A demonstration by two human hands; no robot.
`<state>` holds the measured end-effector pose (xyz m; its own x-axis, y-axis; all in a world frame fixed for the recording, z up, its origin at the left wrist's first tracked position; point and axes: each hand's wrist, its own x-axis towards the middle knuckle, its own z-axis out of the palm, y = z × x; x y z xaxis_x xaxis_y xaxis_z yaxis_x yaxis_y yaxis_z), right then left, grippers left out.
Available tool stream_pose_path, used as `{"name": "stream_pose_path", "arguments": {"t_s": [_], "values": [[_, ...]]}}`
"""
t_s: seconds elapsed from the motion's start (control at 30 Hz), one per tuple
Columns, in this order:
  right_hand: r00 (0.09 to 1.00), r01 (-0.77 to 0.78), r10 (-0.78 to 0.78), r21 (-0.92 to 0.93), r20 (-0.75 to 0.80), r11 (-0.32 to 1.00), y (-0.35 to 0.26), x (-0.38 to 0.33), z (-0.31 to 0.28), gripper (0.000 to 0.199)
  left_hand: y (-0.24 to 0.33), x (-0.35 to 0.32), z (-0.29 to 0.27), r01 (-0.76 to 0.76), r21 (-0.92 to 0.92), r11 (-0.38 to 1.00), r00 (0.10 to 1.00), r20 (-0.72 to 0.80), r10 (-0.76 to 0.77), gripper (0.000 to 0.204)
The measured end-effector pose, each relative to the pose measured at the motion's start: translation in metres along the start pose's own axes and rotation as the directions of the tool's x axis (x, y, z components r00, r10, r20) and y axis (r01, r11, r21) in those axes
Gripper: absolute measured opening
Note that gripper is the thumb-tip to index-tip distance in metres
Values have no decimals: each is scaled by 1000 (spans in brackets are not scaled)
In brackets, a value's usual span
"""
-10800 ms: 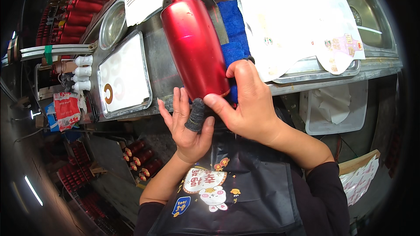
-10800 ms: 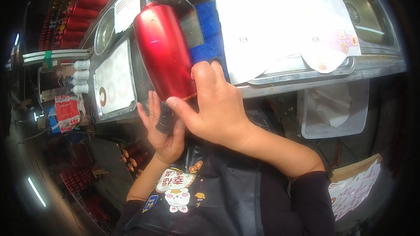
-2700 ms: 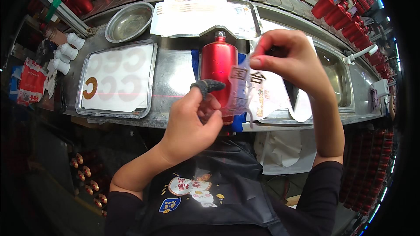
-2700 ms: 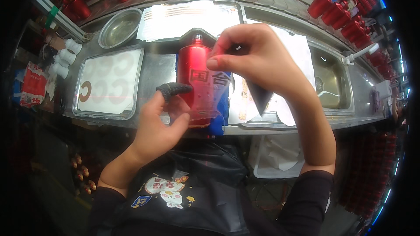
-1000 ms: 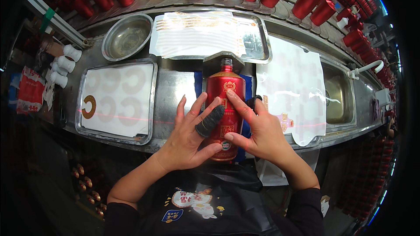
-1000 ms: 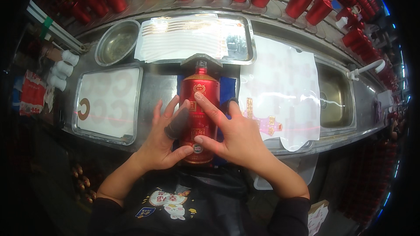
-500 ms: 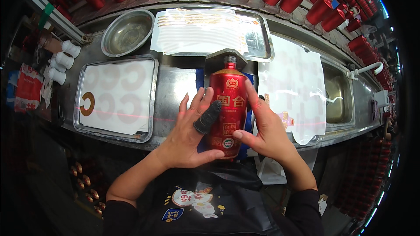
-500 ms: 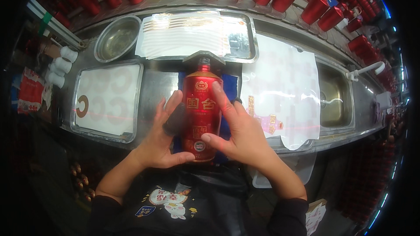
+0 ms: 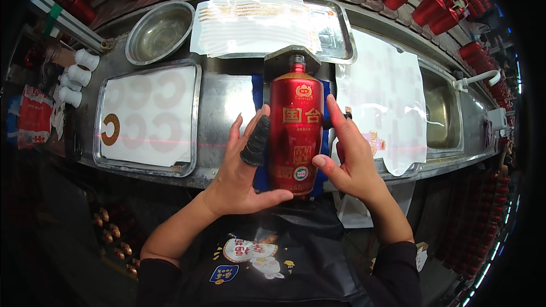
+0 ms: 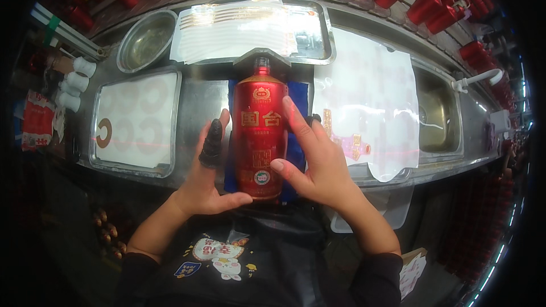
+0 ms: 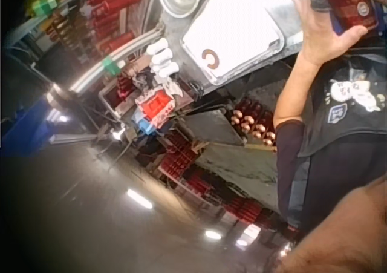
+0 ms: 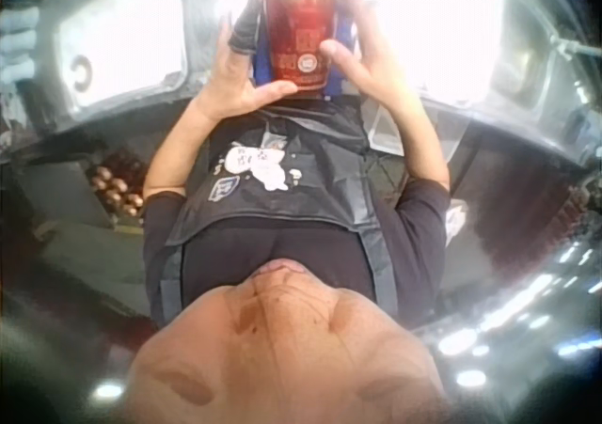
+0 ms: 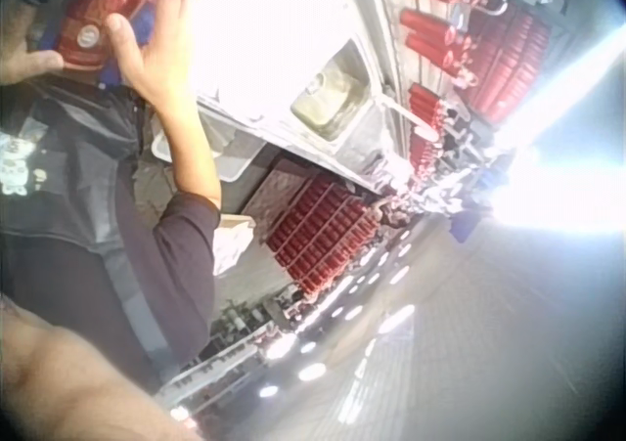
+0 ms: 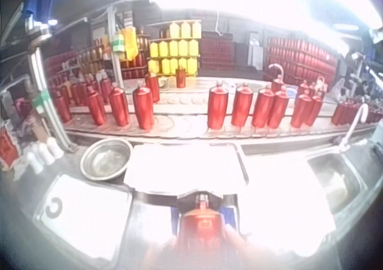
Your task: The person applies gold circular stickers to the necks of red cylindrical bottles, then affixes rectangular paper labels to the bottle bodies. The person wipes each bottle with a blue cloth after labeling and places the finished bottles on a nearby floor area.
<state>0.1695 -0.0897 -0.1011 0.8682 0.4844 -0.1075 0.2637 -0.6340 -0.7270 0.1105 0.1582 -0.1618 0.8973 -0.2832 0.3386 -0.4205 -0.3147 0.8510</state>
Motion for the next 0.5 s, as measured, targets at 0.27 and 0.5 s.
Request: {"name": "stream_pose_path", "arguments": {"t_s": [0.27, 0.5], "values": [[994, 25, -2, -203, 110, 979, -10, 4, 4, 86, 4, 12, -1, -7, 193, 981, 993, 119, -16, 82], [996, 56, -46, -138, 75, 989, -10, 5, 4, 84, 4, 12, -4, 1, 156, 988, 994, 110, -19, 81]]}}
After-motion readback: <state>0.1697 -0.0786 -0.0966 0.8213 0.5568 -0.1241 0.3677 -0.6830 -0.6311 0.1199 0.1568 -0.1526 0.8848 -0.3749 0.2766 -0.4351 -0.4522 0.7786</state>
